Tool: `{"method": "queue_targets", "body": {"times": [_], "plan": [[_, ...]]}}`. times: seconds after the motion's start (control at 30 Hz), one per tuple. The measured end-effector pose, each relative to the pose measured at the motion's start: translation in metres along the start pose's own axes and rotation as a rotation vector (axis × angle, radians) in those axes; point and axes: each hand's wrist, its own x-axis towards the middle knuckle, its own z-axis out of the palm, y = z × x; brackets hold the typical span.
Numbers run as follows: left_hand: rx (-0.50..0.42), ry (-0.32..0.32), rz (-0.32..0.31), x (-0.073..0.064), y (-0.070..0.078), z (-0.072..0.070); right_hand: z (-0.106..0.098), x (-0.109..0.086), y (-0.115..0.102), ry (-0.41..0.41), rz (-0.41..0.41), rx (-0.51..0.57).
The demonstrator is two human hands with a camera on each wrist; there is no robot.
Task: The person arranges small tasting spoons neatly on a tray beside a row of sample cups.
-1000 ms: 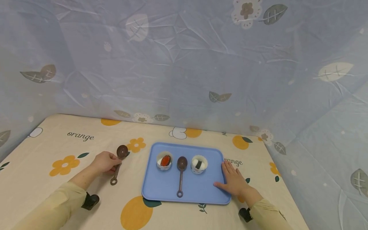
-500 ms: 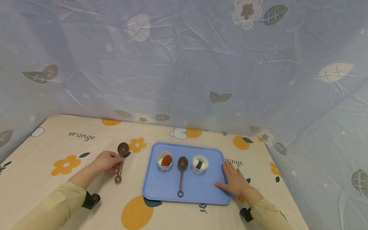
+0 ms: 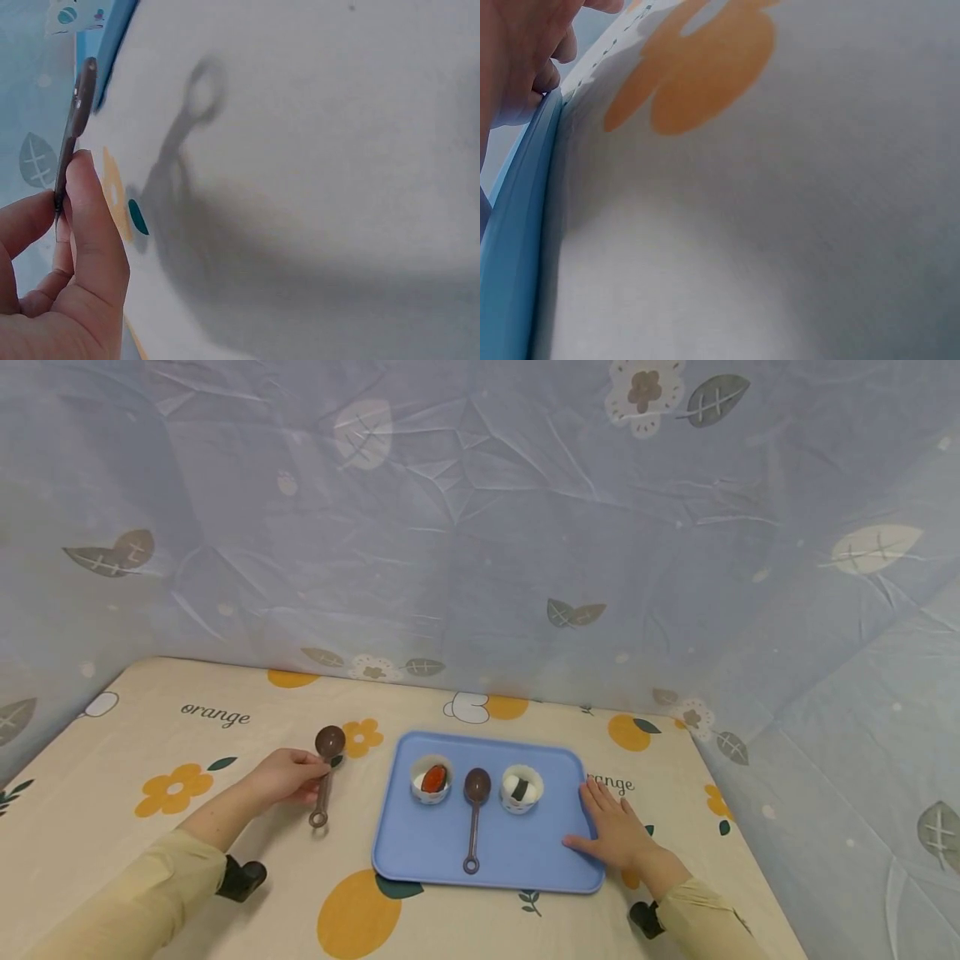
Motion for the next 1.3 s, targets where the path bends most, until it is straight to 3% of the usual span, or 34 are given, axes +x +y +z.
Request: {"method": "queue_targets", "body": {"times": [0.87, 1.3], "plan": [[-0.198, -0.126, 0.091, -0.005, 0.03, 0.016, 0.004, 0.003, 0.003, 0.002, 0.009, -0.022], [-0.239, -0.157, 0.13, -0.008, 0.044, 0.028, 0.008, 0.005, 0.007, 0.03, 0.014, -0.04]]}}
